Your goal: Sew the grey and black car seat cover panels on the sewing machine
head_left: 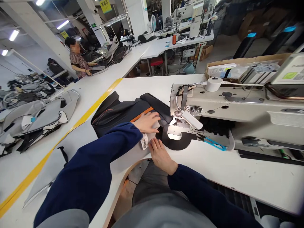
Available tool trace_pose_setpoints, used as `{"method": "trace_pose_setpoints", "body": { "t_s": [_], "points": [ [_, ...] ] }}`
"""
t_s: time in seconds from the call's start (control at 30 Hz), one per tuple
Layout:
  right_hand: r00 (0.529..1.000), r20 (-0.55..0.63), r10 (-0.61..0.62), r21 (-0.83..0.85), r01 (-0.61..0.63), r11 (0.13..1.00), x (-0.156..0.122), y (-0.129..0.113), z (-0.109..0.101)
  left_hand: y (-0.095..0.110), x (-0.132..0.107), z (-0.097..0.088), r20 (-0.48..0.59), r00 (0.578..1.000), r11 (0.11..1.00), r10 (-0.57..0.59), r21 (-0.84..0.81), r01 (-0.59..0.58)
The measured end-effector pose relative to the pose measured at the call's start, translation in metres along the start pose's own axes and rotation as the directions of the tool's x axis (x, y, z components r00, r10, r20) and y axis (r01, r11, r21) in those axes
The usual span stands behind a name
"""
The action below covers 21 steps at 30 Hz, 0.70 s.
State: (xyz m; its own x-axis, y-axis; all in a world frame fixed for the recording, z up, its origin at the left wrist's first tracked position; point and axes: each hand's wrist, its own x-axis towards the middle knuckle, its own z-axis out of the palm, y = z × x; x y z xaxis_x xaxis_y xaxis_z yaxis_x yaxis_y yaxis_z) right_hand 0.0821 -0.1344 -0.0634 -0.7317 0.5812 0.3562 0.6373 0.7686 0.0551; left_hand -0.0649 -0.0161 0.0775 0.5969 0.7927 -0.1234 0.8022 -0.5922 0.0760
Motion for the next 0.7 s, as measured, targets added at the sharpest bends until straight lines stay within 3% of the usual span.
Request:
{"method": "trace_pose_setpoints", "body": {
  "t_s": [0.07, 0.13, 0.2, 0.27, 0.4, 0.47, 0.5, 0.57, 0.63, 0.7],
  "points": [
    [1.000, -0.018, 0.012, 0.052, -0.011, 0.999, -0.001, -0.001, 0.005, -0.020, -0.025, -0.002, 0.061, 0.962, 0.956, -0.265, -0.114, 0.270],
    [0.999, -0.040, 0.030, 0.136, -0.025, 0.990, -0.001, 0.000, 0.007, -0.024, -0.054, 0.003, 0.190, 0.913, 0.884, -0.360, -0.244, 0.399],
    [0.996, -0.068, 0.055, 0.277, -0.034, 0.960, -0.001, 0.005, 0.006, -0.005, -0.086, 0.016, 0.224, 0.925, 0.874, -0.308, -0.316, 0.368],
    [0.990, -0.110, 0.087, 0.497, -0.021, 0.868, -0.002, 0.016, 0.001, 0.029, -0.117, 0.038, 0.205, 0.952, 0.927, -0.228, -0.255, 0.277],
    [0.944, -0.105, 0.313, 0.887, -0.053, 0.459, -0.003, 0.048, -0.024, 0.097, -0.154, 0.098, 0.281, 0.956, 0.996, -0.087, -0.005, 0.092],
    [0.920, -0.038, 0.391, 0.917, -0.124, 0.379, -0.002, 0.053, -0.038, 0.114, -0.157, 0.125, 0.322, 0.944, 0.996, -0.063, 0.080, 0.040],
    [0.927, -0.013, 0.375, 0.896, -0.156, 0.416, -0.002, 0.051, -0.044, 0.117, -0.156, 0.135, 0.331, 0.941, 0.994, -0.073, 0.101, 0.041],
    [0.968, 0.022, 0.250, 0.776, -0.174, 0.606, -0.003, 0.036, -0.048, 0.117, -0.154, 0.141, 0.330, 0.939, 0.993, -0.098, 0.096, 0.070],
    [0.989, 0.051, 0.142, 0.556, -0.146, 0.818, -0.006, 0.014, -0.041, 0.109, -0.152, 0.131, 0.331, 0.940, 0.996, -0.079, -0.014, 0.089],
    [0.992, 0.053, 0.118, 0.343, -0.129, 0.930, -0.012, -0.006, -0.026, 0.096, -0.148, 0.107, 0.418, 0.906, 0.961, 0.062, -0.269, 0.059]
  ]
}}
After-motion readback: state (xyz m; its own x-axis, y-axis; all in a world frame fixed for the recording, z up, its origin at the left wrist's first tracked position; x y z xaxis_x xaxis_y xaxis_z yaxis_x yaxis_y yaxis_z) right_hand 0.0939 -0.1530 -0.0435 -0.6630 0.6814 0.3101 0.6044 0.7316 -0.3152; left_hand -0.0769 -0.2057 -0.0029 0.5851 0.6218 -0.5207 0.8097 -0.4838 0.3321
